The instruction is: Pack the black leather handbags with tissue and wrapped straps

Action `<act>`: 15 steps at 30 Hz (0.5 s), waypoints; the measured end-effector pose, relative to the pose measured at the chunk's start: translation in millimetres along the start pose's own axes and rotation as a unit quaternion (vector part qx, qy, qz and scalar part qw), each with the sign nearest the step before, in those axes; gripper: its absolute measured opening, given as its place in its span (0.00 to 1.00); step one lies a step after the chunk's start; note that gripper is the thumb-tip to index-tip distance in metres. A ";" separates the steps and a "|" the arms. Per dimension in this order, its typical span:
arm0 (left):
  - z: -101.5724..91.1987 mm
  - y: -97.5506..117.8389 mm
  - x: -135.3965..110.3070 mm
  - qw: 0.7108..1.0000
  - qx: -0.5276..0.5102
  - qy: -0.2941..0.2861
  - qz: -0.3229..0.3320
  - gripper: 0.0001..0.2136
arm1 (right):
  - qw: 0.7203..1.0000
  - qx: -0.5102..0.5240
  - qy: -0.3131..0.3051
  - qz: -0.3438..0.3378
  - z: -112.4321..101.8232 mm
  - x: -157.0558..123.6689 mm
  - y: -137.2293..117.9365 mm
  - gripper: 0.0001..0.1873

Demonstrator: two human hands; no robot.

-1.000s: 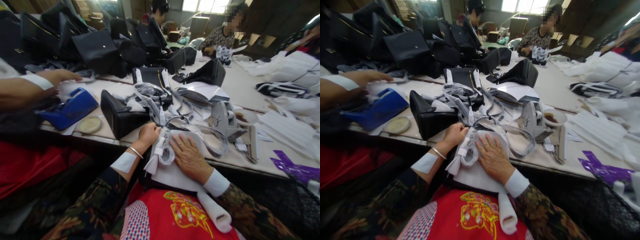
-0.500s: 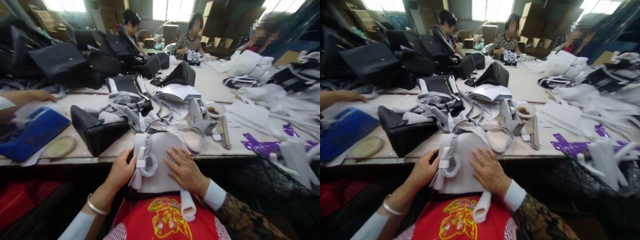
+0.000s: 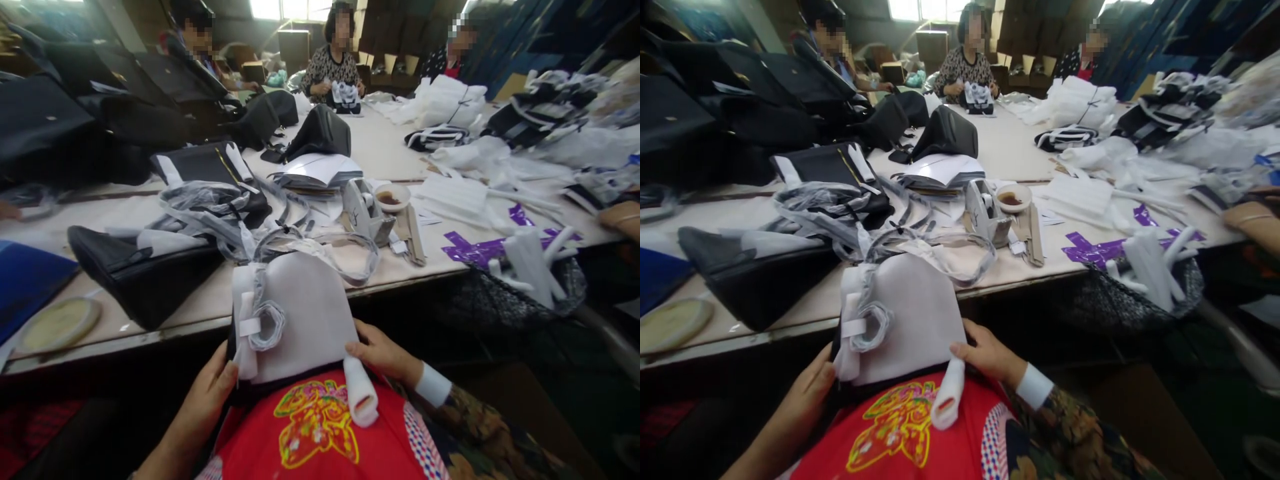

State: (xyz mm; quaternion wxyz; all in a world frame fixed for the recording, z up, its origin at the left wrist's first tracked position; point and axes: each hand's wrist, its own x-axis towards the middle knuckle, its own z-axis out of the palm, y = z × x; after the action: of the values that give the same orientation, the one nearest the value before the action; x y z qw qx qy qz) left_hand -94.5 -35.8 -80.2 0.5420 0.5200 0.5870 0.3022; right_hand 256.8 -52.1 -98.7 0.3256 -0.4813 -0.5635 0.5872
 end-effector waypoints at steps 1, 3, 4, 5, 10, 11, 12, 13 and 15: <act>-0.2 -2.7 -4.3 1.000 0.007 -0.010 0.006 0.34 | 1.000 0.009 0.007 -0.005 1.3 3.0 2.5 0.31; -0.7 -5.4 -9.1 0.999 0.032 -0.013 0.007 0.33 | 0.999 0.002 0.043 -0.010 5.6 8.2 7.3 0.26; -0.8 -5.7 -9.5 0.999 0.046 -0.007 0.007 0.32 | 0.998 -0.013 0.067 -0.009 8.3 10.1 8.9 0.24; -0.9 -5.5 -8.8 0.998 0.061 0.000 0.010 0.31 | 0.996 -0.032 0.088 -0.006 11.0 11.2 9.7 0.22; -8.9 3.7 -1.2 0.987 0.155 0.016 0.050 0.26 | 0.986 -0.132 0.099 -0.010 9.9 5.8 0.8 0.17; -13.4 8.0 -0.8 0.984 0.167 0.033 0.058 0.26 | 0.980 -0.153 0.123 -0.016 5.3 3.3 -2.4 0.16; -18.6 13.4 -1.0 0.981 0.171 0.065 0.068 0.25 | 0.968 -0.178 0.173 -0.026 -0.7 1.0 -5.6 0.15; -23.9 20.0 -1.4 0.976 0.169 0.112 0.079 0.24 | 0.947 -0.209 0.238 -0.044 -8.0 -0.5 -8.8 0.14; -32.1 36.8 -2.3 0.957 0.148 0.228 0.100 0.22 | 0.879 -0.292 0.361 -0.106 -25.0 0.8 -16.3 0.14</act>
State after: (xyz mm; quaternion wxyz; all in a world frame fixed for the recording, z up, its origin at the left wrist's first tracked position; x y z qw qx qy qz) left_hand -114.9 -21.1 -38.4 0.2781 0.5677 0.6782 0.3748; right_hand 277.3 -40.2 -80.5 0.4116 -0.6706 -0.6003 0.1433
